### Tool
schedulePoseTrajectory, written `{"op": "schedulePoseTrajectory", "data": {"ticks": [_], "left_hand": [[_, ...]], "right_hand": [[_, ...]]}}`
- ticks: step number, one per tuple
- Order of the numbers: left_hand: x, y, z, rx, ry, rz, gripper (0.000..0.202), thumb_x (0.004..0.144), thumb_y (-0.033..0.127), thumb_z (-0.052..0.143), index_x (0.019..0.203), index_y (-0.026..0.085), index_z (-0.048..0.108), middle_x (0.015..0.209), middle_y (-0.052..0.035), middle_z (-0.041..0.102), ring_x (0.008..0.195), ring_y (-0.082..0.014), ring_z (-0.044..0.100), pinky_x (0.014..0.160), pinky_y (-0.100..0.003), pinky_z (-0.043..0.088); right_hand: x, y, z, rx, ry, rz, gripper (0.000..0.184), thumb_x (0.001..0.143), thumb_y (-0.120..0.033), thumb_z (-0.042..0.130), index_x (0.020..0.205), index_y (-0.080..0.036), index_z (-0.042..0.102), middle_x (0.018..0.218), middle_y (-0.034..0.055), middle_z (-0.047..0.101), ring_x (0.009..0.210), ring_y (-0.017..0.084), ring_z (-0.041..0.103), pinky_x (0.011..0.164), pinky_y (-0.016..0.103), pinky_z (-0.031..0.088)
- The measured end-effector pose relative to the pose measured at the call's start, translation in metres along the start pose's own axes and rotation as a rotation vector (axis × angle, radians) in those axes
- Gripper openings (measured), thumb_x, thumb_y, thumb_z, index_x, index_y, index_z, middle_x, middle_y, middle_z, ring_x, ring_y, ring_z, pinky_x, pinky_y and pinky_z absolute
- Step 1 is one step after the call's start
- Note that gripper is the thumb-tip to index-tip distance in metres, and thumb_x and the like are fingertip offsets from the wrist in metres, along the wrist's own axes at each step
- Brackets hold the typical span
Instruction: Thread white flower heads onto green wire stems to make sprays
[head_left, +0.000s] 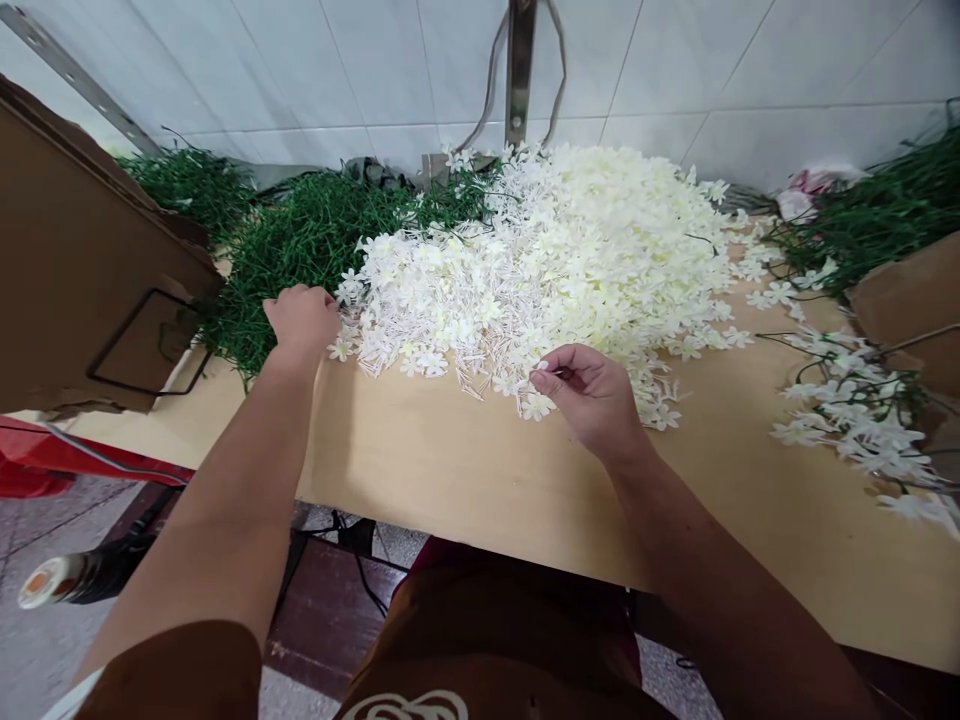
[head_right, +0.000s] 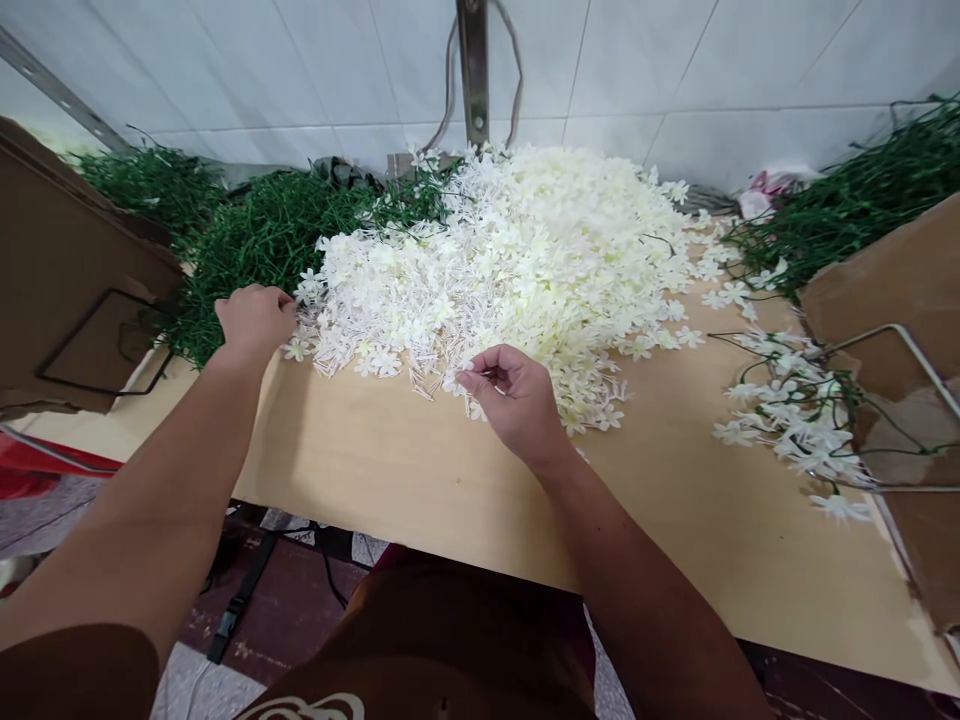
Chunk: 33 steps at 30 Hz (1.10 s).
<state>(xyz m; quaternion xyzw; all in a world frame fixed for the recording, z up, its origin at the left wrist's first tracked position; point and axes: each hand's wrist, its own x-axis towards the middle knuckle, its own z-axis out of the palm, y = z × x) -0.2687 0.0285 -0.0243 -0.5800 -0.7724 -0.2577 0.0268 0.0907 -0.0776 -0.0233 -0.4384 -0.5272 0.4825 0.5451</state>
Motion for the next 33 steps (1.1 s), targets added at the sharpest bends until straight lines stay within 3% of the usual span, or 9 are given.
{"op": "schedulePoseTrajectory", "data": {"ticks": [5,8,10,12,16,18,21,25,33], "left_hand": [[0.023,0.014,-0.03,-0.088,0.124,-0.008,0.021,0.082,0.033,0.063,0.071,0.019,0.052,0.092,-0.0096,0.063,0.106,-0.0342,0.054,0.092,-0.051,0.032],[0.039,0.035,-0.053,-0.319,0.212,-0.026,0.019,0.086,0.039,0.054,0.08,0.021,0.051,0.087,-0.004,0.065,0.091,-0.0222,0.061,0.085,-0.042,0.041],[0.036,0.056,-0.064,-0.646,0.246,-0.029,0.019,0.081,0.04,0.06,0.081,0.023,0.051,0.084,-0.0022,0.064,0.089,-0.0214,0.063,0.078,-0.039,0.041],[0.016,0.079,-0.066,-0.872,0.19,-0.03,0.024,0.076,0.043,0.063,0.078,0.022,0.051,0.079,-0.002,0.06,0.086,-0.0243,0.064,0.071,-0.038,0.038],[-0.065,0.121,-0.04,-1.168,-0.276,-0.031,0.03,0.065,0.044,0.072,0.065,0.024,0.049,0.054,0.0028,0.041,0.048,-0.0114,0.039,0.05,-0.03,0.03],[-0.107,0.135,-0.022,-1.25,-0.516,-0.099,0.034,0.064,0.046,0.074,0.066,0.023,0.049,0.052,0.0047,0.039,0.045,-0.0086,0.033,0.046,-0.026,0.025],[-0.152,0.147,-0.006,-1.307,-0.76,-0.117,0.038,0.065,0.05,0.077,0.069,0.021,0.054,0.052,0.0059,0.04,0.046,-0.0076,0.031,0.047,-0.025,0.024],[-0.17,0.155,-0.001,-1.295,-0.852,-0.103,0.04,0.066,0.052,0.079,0.072,0.019,0.057,0.057,0.0039,0.047,0.048,-0.008,0.034,0.048,-0.025,0.025],[-0.171,0.155,0.006,-1.283,-0.785,-0.193,0.048,0.058,0.057,0.084,0.069,0.017,0.061,0.052,0.0054,0.044,0.047,-0.0062,0.031,0.047,-0.023,0.021]], "right_hand": [[0.001,-0.003,-0.002,0.019,-0.002,0.003,0.024,0.065,-0.036,0.08,0.068,-0.02,0.062,0.062,-0.0013,0.06,0.057,0.011,0.053,0.051,0.025,0.044],[0.0,-0.005,-0.002,0.015,-0.05,-0.004,0.026,0.067,-0.04,0.08,0.07,-0.02,0.063,0.063,-0.0007,0.061,0.059,0.011,0.055,0.053,0.026,0.046],[-0.001,-0.006,-0.003,0.017,-0.091,0.0,0.026,0.069,-0.041,0.079,0.073,-0.02,0.064,0.065,-0.0001,0.062,0.061,0.012,0.058,0.056,0.027,0.048],[-0.002,-0.006,-0.003,0.023,-0.117,0.015,0.026,0.069,-0.042,0.079,0.074,-0.02,0.064,0.066,0.0003,0.063,0.063,0.013,0.059,0.058,0.028,0.05],[-0.004,-0.006,-0.001,0.06,-0.093,0.062,0.03,0.064,-0.042,0.082,0.072,-0.02,0.063,0.066,-0.0005,0.063,0.062,0.012,0.058,0.057,0.027,0.049],[-0.005,-0.005,0.0,0.084,-0.082,0.088,0.033,0.062,-0.043,0.083,0.071,-0.02,0.062,0.065,-0.0016,0.062,0.06,0.011,0.057,0.057,0.026,0.049],[-0.007,-0.002,0.001,0.104,-0.085,0.115,0.037,0.059,-0.046,0.084,0.07,-0.019,0.06,0.063,-0.0033,0.061,0.059,0.01,0.055,0.057,0.025,0.048],[-0.008,0.003,0.0,0.153,-0.112,0.172,0.041,0.057,-0.048,0.085,0.07,-0.019,0.059,0.065,-0.0038,0.061,0.062,0.009,0.056,0.064,0.027,0.052],[-0.011,0.006,-0.005,0.48,-0.226,0.346,0.037,0.062,-0.041,0.086,0.07,-0.017,0.059,0.071,-0.0049,0.059,0.074,0.01,0.063,0.089,0.042,0.06]]}}
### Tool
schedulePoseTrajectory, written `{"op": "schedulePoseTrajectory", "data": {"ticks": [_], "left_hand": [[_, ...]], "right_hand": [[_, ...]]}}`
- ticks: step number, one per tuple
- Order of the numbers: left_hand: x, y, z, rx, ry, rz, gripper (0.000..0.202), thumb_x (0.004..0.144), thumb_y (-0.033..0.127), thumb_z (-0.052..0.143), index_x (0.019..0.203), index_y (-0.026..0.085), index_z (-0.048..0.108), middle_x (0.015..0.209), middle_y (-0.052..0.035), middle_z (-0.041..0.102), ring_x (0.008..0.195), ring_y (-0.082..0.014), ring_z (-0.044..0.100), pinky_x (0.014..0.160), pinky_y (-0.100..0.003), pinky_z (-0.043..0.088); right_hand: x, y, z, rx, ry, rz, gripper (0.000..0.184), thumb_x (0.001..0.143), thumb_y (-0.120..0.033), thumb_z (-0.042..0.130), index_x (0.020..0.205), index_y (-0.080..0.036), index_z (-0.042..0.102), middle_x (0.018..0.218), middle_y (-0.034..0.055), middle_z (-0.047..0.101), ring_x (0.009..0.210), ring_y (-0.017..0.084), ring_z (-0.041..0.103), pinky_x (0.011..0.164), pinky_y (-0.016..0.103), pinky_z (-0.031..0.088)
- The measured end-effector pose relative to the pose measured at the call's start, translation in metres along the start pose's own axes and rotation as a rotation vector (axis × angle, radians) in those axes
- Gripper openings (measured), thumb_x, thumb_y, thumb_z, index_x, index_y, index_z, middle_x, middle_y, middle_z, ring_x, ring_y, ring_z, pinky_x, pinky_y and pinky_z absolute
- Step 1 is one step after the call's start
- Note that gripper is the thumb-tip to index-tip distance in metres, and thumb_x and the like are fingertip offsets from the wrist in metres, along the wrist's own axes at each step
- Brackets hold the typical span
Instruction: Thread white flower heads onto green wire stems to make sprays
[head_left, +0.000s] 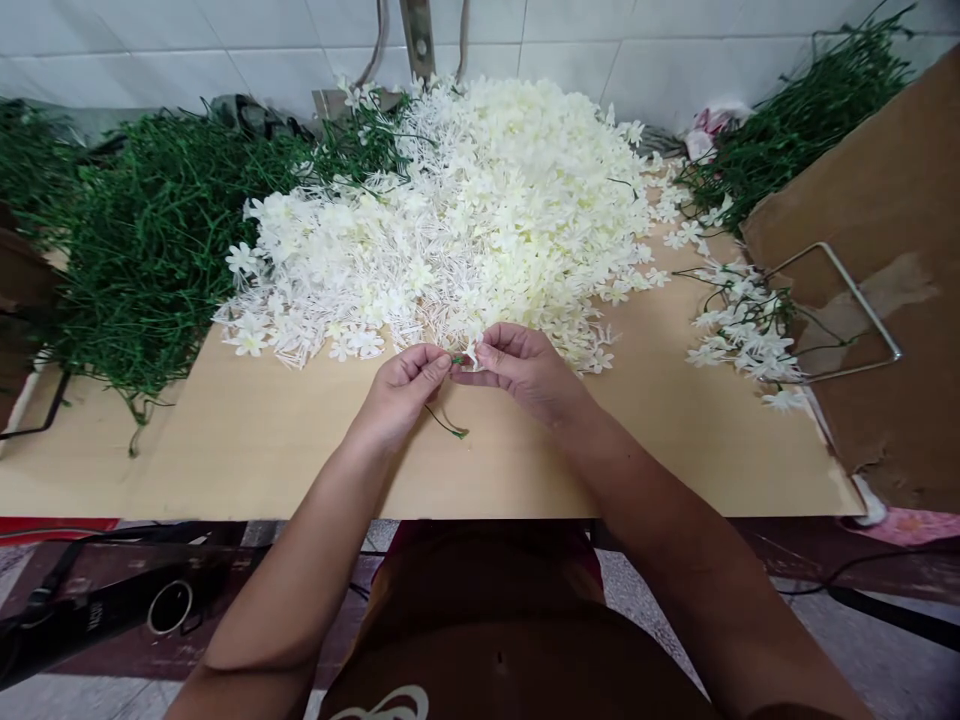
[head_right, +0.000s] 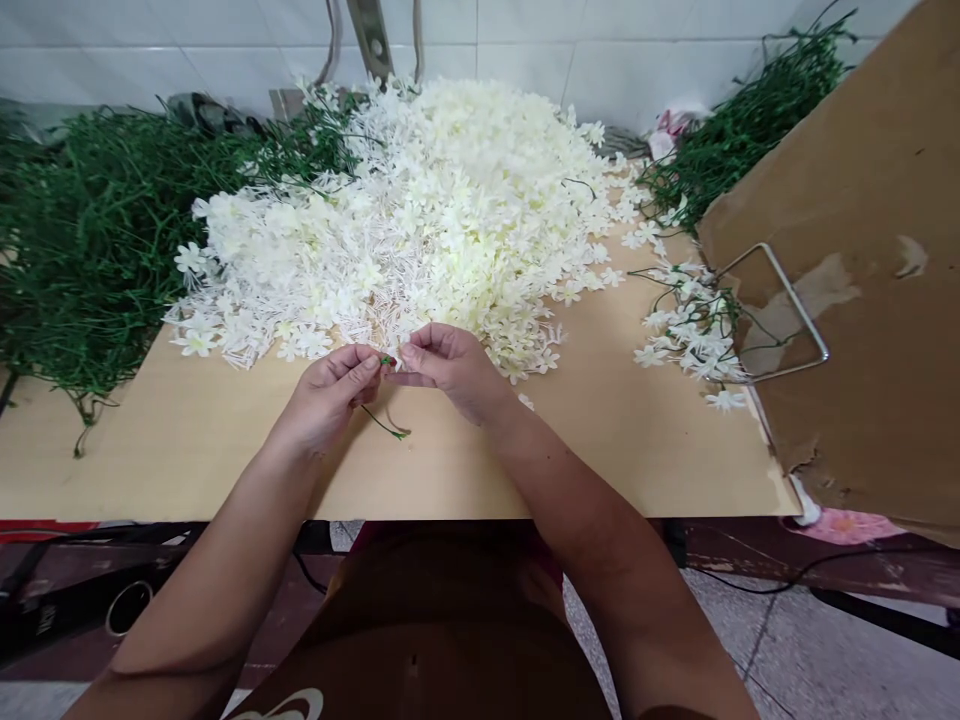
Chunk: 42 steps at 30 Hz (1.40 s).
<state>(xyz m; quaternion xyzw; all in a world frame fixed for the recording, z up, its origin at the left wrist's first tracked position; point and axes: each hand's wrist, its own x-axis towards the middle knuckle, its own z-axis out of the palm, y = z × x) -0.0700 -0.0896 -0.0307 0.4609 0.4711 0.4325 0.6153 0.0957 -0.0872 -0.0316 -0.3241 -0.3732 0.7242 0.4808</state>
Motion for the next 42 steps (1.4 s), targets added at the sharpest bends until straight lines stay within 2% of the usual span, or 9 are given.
{"op": "schedulePoseTrajectory", "data": {"ticks": [5,12,20,23,27,34,37,42], "left_hand": [[-0.001,0.002,0.0,0.009,0.018,0.001,0.047,0.057,0.054,0.085,0.068,0.015,0.061,0.051,0.0051,0.046,0.047,-0.0058,0.032,0.047,-0.022,0.023],[-0.001,0.002,-0.003,-0.016,-0.011,0.01,0.042,0.06,0.049,0.084,0.067,0.016,0.061,0.051,0.0049,0.048,0.046,-0.0056,0.032,0.047,-0.022,0.023],[-0.001,0.002,-0.005,-0.035,-0.027,-0.002,0.041,0.059,0.048,0.084,0.068,0.015,0.061,0.058,0.0021,0.058,0.048,-0.0052,0.037,0.048,-0.022,0.026],[-0.001,0.004,-0.003,-0.024,-0.064,0.026,0.041,0.06,0.049,0.084,0.068,0.016,0.061,0.056,0.004,0.054,0.048,-0.0055,0.036,0.048,-0.022,0.028],[0.0,0.005,-0.004,0.031,-0.057,0.056,0.042,0.061,0.051,0.082,0.067,0.017,0.06,0.052,0.0058,0.047,0.049,-0.0064,0.035,0.05,-0.023,0.029],[0.004,0.001,-0.008,0.162,-0.058,0.069,0.037,0.065,0.046,0.08,0.066,0.016,0.06,0.057,0.0036,0.051,0.053,-0.0078,0.039,0.051,-0.023,0.029],[0.005,0.0,-0.009,0.15,-0.081,0.067,0.033,0.065,0.043,0.08,0.066,0.016,0.061,0.06,0.0027,0.054,0.056,-0.0082,0.043,0.054,-0.023,0.031],[0.005,0.001,-0.008,0.056,-0.163,0.035,0.039,0.061,0.047,0.083,0.063,0.016,0.06,0.057,0.0038,0.055,0.054,-0.0077,0.045,0.057,-0.023,0.037]], "right_hand": [[-0.001,0.001,0.0,0.019,-0.013,0.064,0.033,0.063,-0.037,0.087,0.07,-0.017,0.062,0.07,-0.0047,0.062,0.073,0.01,0.065,0.093,0.044,0.058],[0.0,0.002,-0.001,0.018,-0.042,0.072,0.033,0.063,-0.035,0.087,0.068,-0.017,0.06,0.067,-0.0058,0.065,0.071,0.01,0.068,0.09,0.043,0.061],[0.0,0.005,-0.005,-0.019,-0.049,0.06,0.034,0.066,-0.037,0.085,0.072,-0.018,0.058,0.072,-0.0058,0.063,0.076,0.011,0.069,0.084,0.039,0.063],[0.001,0.005,-0.002,-0.081,-0.014,0.04,0.039,0.062,-0.042,0.086,0.069,-0.018,0.056,0.069,-0.0059,0.062,0.071,0.01,0.066,0.08,0.038,0.063],[0.0,0.006,0.003,-0.237,0.081,-0.062,0.043,0.055,-0.046,0.087,0.067,-0.019,0.056,0.064,-0.0058,0.06,0.066,0.01,0.063,0.074,0.033,0.06],[-0.003,0.008,0.004,-0.555,0.185,-0.184,0.039,0.061,-0.046,0.083,0.065,-0.018,0.056,0.063,-0.0028,0.059,0.059,0.009,0.052,0.055,0.026,0.043],[-0.004,0.01,0.005,-0.522,0.184,-0.154,0.04,0.06,-0.047,0.083,0.065,-0.018,0.056,0.063,-0.0024,0.059,0.059,0.009,0.052,0.056,0.026,0.044],[-0.003,0.018,0.007,-0.25,0.138,-0.062,0.045,0.054,-0.051,0.086,0.067,-0.02,0.056,0.064,-0.0048,0.059,0.065,0.011,0.06,0.07,0.032,0.058]]}}
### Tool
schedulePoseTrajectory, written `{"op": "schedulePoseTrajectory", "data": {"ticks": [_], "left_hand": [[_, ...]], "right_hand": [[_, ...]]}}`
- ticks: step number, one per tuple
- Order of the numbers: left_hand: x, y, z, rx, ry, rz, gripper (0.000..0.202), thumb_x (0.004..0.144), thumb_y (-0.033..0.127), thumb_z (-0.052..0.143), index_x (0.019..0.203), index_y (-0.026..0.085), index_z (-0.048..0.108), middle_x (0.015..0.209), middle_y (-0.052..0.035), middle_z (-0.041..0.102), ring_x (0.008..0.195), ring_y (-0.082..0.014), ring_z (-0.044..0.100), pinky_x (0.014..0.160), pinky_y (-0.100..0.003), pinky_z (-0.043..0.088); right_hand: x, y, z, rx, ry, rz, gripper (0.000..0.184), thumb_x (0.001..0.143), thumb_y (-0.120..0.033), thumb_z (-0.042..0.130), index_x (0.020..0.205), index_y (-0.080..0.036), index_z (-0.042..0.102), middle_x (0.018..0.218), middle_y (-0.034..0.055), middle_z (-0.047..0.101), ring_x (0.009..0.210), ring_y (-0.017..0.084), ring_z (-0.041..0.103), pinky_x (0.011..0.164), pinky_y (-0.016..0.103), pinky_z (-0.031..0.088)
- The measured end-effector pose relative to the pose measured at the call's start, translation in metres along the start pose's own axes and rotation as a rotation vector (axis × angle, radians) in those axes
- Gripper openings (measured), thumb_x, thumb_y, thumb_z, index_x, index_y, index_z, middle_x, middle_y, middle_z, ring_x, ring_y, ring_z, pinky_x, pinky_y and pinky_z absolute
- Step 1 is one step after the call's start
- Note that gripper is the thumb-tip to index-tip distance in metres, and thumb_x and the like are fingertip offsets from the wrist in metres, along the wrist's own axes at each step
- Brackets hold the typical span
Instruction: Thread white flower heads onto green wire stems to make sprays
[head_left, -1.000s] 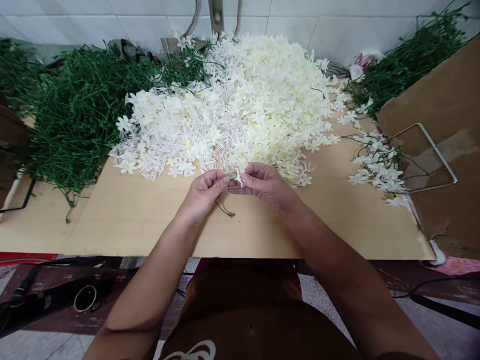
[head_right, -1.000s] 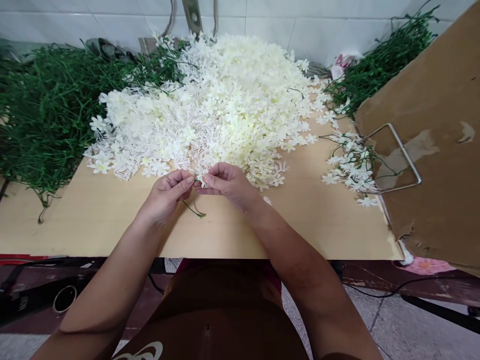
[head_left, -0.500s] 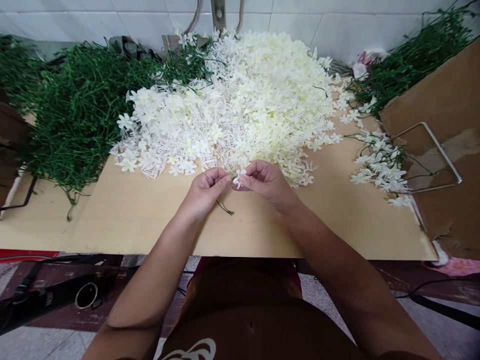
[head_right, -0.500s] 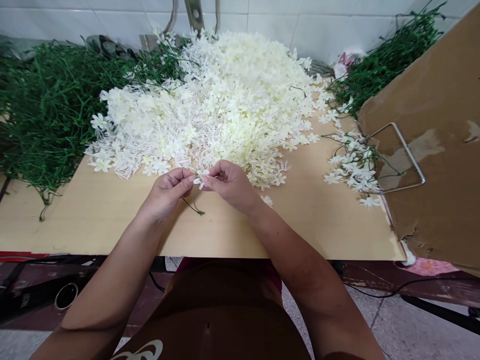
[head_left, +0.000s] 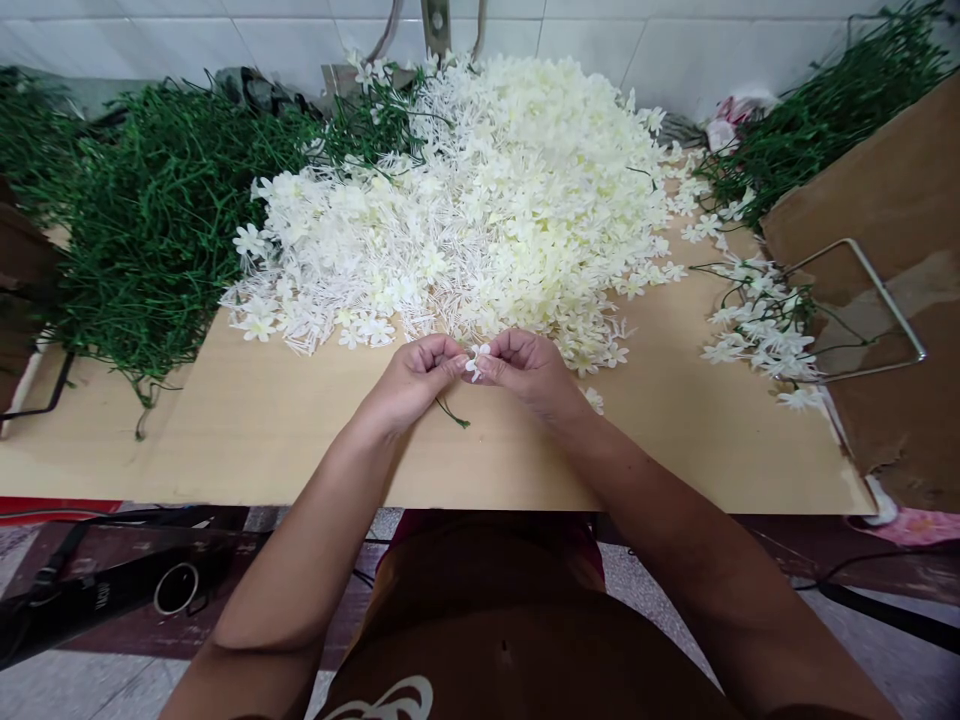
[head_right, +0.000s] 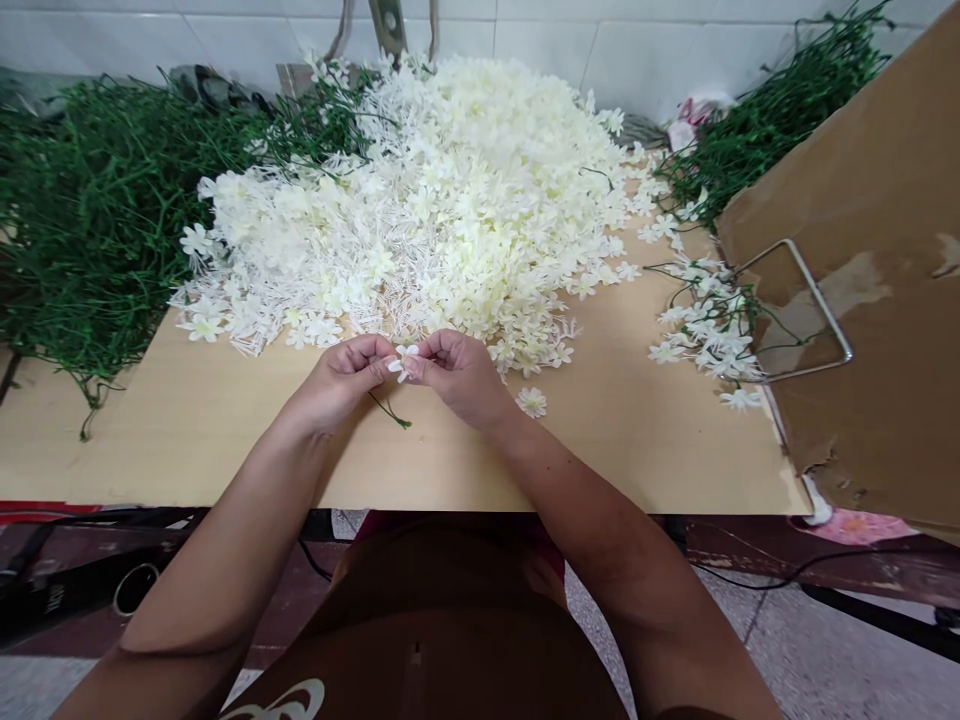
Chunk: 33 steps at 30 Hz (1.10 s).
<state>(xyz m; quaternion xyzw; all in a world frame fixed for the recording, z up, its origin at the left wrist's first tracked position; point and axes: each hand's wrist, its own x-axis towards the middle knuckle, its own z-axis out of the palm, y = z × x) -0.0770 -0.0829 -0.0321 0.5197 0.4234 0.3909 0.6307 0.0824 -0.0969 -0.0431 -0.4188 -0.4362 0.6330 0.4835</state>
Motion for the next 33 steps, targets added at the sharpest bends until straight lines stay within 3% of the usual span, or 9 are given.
{"op": "schedulePoseTrajectory", "data": {"ticks": [6,11,19,23,29,33], "left_hand": [[0.003,-0.002,0.001,-0.08,-0.013,-0.079,0.046,0.053,0.05,0.088,0.06,0.015,0.058,0.05,0.0053,0.05,0.05,-0.007,0.044,0.053,-0.022,0.036],[0.003,-0.004,0.001,-0.07,-0.028,-0.066,0.038,0.057,0.042,0.085,0.06,0.016,0.058,0.049,0.0055,0.047,0.051,-0.008,0.044,0.052,-0.022,0.034],[0.004,-0.008,-0.003,-0.023,-0.02,-0.069,0.033,0.061,0.036,0.082,0.06,0.016,0.056,0.052,0.0056,0.045,0.05,-0.006,0.034,0.048,-0.022,0.022],[0.005,-0.006,-0.002,-0.041,-0.034,-0.061,0.032,0.06,0.035,0.082,0.06,0.016,0.056,0.052,0.006,0.045,0.05,-0.006,0.036,0.049,-0.022,0.025],[0.005,-0.003,-0.001,-0.06,-0.059,-0.089,0.041,0.06,0.049,0.082,0.06,0.017,0.056,0.048,0.0066,0.043,0.049,-0.0071,0.039,0.05,-0.023,0.03],[0.005,-0.003,0.0,0.032,-0.083,-0.057,0.046,0.065,0.056,0.078,0.06,0.017,0.055,0.05,0.0053,0.044,0.051,-0.0076,0.038,0.05,-0.023,0.028]], "right_hand": [[0.001,0.012,0.001,0.139,-0.001,0.068,0.047,0.051,-0.051,0.088,0.066,-0.019,0.056,0.063,-0.0073,0.057,0.065,0.008,0.06,0.075,0.032,0.061],[0.002,0.019,-0.002,0.098,0.027,0.048,0.043,0.054,-0.046,0.088,0.065,-0.019,0.057,0.063,-0.0064,0.06,0.062,0.007,0.056,0.065,0.024,0.05],[0.004,0.02,0.001,0.062,0.028,0.002,0.039,0.05,-0.036,0.091,0.061,-0.019,0.057,0.06,-0.0073,0.059,0.059,0.006,0.05,0.06,0.022,0.04],[0.007,0.022,0.0,0.091,0.02,0.038,0.039,0.051,-0.039,0.09,0.063,-0.019,0.059,0.06,-0.0076,0.06,0.06,0.006,0.052,0.062,0.022,0.043],[0.006,0.016,-0.004,0.257,-0.029,0.11,0.038,0.052,-0.04,0.09,0.068,-0.019,0.062,0.066,-0.0062,0.065,0.065,0.008,0.063,0.078,0.028,0.054],[0.005,0.013,-0.009,0.23,-0.063,0.112,0.039,0.051,-0.04,0.091,0.067,-0.019,0.063,0.065,-0.0058,0.066,0.064,0.007,0.063,0.074,0.025,0.053]]}}
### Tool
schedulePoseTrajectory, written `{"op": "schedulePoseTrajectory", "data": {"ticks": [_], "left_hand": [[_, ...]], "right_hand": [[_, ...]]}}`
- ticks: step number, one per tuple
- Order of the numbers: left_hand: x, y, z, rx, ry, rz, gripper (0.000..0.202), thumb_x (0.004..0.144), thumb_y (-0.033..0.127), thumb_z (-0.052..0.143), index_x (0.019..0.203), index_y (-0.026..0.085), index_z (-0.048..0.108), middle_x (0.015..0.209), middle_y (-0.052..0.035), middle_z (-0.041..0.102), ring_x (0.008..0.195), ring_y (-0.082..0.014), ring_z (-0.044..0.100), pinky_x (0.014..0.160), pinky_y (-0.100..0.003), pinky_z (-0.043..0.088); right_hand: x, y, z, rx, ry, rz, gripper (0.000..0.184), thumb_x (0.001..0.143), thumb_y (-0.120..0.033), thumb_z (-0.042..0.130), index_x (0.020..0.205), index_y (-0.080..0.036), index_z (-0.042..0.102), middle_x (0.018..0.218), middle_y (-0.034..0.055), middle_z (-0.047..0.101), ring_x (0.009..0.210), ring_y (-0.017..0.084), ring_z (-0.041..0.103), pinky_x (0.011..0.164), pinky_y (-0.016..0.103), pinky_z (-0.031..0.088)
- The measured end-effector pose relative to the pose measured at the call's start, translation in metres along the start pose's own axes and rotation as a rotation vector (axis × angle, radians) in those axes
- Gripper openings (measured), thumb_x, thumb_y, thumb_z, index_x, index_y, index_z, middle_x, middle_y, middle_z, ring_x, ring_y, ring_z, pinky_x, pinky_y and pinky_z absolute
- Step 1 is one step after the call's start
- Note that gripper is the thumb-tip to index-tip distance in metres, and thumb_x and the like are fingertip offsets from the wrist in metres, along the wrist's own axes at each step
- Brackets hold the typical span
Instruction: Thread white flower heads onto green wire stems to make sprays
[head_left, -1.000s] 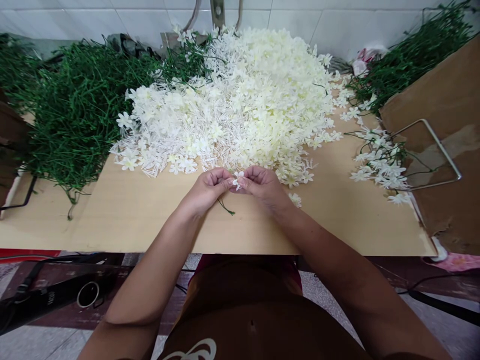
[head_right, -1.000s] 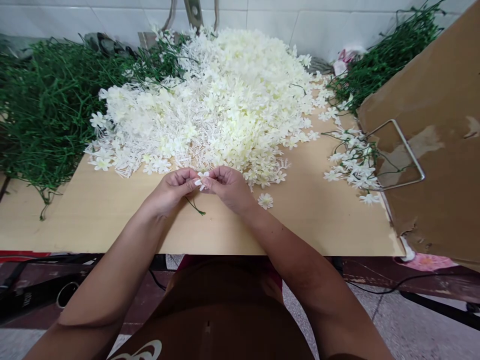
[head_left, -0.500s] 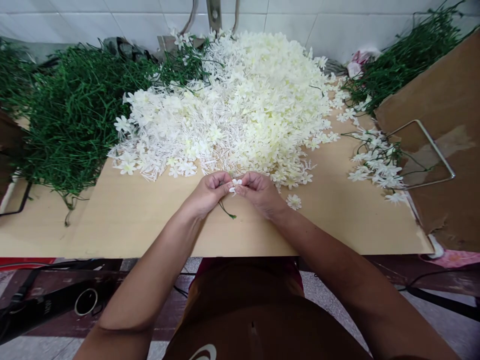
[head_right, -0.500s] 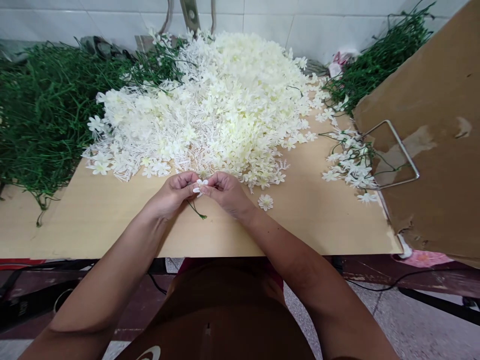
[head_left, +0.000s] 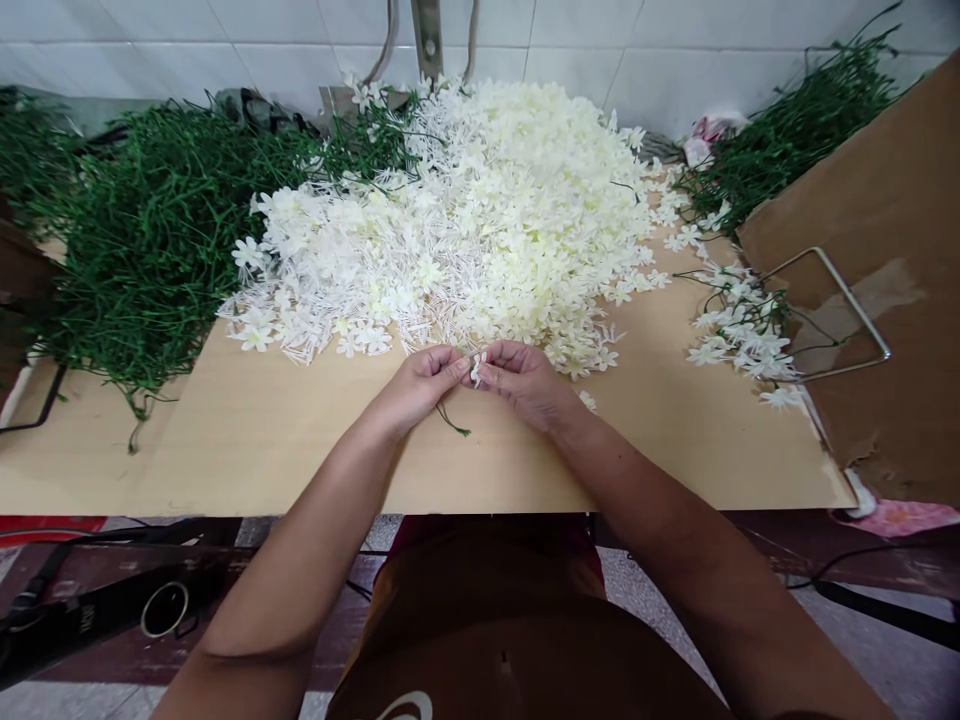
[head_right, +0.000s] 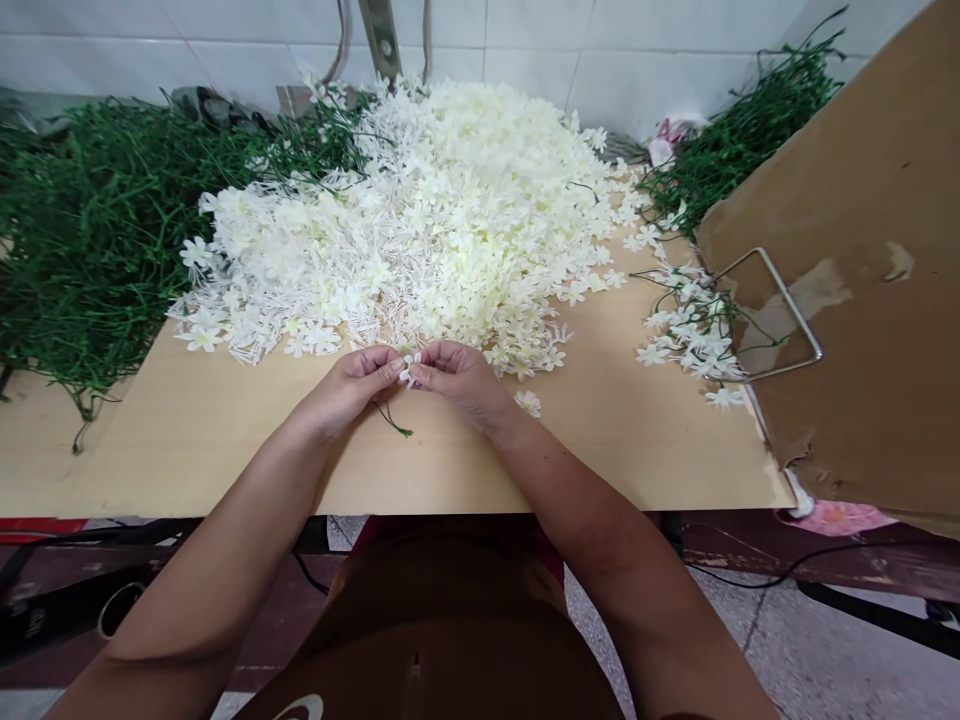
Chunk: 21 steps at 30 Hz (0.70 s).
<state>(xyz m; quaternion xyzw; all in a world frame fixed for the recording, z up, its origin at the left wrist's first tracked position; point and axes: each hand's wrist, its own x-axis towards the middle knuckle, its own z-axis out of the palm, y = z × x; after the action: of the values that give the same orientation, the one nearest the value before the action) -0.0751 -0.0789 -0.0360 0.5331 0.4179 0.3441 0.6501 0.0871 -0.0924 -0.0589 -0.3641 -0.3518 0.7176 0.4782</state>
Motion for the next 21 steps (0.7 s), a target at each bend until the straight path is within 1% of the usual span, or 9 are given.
{"op": "schedulePoseTrajectory", "data": {"ticks": [3,6,10,13,15,18,19,20,21], "left_hand": [[-0.001,-0.001,0.001,0.021,0.008,0.008,0.048,0.064,0.058,0.078,0.06,0.017,0.054,0.051,0.0056,0.042,0.051,-0.0076,0.035,0.049,-0.023,0.024],[-0.001,-0.002,0.001,0.001,0.004,0.009,0.049,0.063,0.059,0.079,0.061,0.017,0.053,0.052,0.006,0.041,0.051,-0.0073,0.032,0.05,-0.023,0.022],[0.0,-0.004,0.002,-0.02,0.01,0.016,0.05,0.062,0.059,0.08,0.062,0.017,0.052,0.054,0.0058,0.043,0.053,-0.0074,0.033,0.051,-0.023,0.022],[0.003,-0.002,0.001,-0.018,0.036,0.016,0.051,0.062,0.06,0.079,0.061,0.017,0.052,0.053,0.0066,0.04,0.051,-0.0075,0.03,0.051,-0.023,0.021],[0.005,0.001,-0.001,0.036,0.08,0.062,0.05,0.064,0.062,0.077,0.062,0.017,0.055,0.055,0.0047,0.044,0.054,-0.0087,0.034,0.052,-0.024,0.025],[0.005,0.007,-0.007,0.085,0.224,0.18,0.05,0.071,0.067,0.069,0.068,0.017,0.063,0.064,-0.0001,0.055,0.06,-0.0117,0.044,0.057,-0.026,0.034],[0.004,0.008,-0.009,0.066,0.249,0.182,0.051,0.074,0.069,0.065,0.072,0.018,0.065,0.063,-0.0007,0.055,0.06,-0.0121,0.045,0.057,-0.026,0.035],[0.004,0.009,-0.011,0.032,0.241,0.15,0.053,0.076,0.071,0.061,0.075,0.018,0.067,0.06,-0.0007,0.055,0.057,-0.0121,0.045,0.055,-0.026,0.035],[0.003,0.01,-0.013,-0.008,0.194,0.088,0.056,0.077,0.073,0.057,0.077,0.018,0.068,0.056,-0.0007,0.053,0.053,-0.012,0.044,0.052,-0.026,0.034]], "right_hand": [[0.0,-0.001,-0.001,-0.04,0.009,0.003,0.041,0.048,-0.04,0.092,0.063,-0.019,0.06,0.062,-0.0062,0.064,0.063,0.007,0.061,0.068,0.023,0.051],[0.001,-0.002,0.001,-0.12,0.02,-0.016,0.043,0.046,-0.037,0.092,0.061,-0.019,0.057,0.061,-0.0072,0.062,0.06,0.007,0.056,0.063,0.023,0.047],[0.003,0.001,0.004,-0.28,0.035,-0.082,0.041,0.05,-0.039,0.09,0.063,-0.019,0.056,0.058,-0.0081,0.055,0.056,0.006,0.047,0.057,0.023,0.039],[0.006,-0.002,0.005,-0.354,0.067,-0.15,0.04,0.057,-0.044,0.086,0.065,-0.019,0.055,0.061,-0.0059,0.055,0.058,0.008,0.046,0.058,0.025,0.038],[0.005,-0.009,0.006,-0.397,0.094,-0.222,0.038,0.061,-0.045,0.083,0.066,-0.02,0.055,0.062,-0.0046,0.055,0.059,0.009,0.047,0.058,0.026,0.039],[-0.002,-0.031,0.007,-0.474,0.124,-0.385,0.034,0.067,-0.044,0.08,0.069,-0.021,0.055,0.068,-0.0025,0.057,0.063,0.011,0.05,0.06,0.028,0.043],[-0.007,-0.039,0.007,-0.506,0.122,-0.443,0.03,0.07,-0.042,0.078,0.072,-0.022,0.056,0.072,-0.0012,0.059,0.068,0.013,0.053,0.063,0.029,0.046],[-0.012,-0.047,0.008,-0.548,0.108,-0.497,0.025,0.074,-0.04,0.076,0.075,-0.023,0.057,0.077,0.0002,0.061,0.073,0.014,0.056,0.067,0.03,0.049],[-0.017,-0.054,0.01,-0.603,0.081,-0.546,0.019,0.078,-0.037,0.073,0.078,-0.023,0.058,0.081,0.0014,0.063,0.079,0.016,0.059,0.072,0.032,0.05]]}}
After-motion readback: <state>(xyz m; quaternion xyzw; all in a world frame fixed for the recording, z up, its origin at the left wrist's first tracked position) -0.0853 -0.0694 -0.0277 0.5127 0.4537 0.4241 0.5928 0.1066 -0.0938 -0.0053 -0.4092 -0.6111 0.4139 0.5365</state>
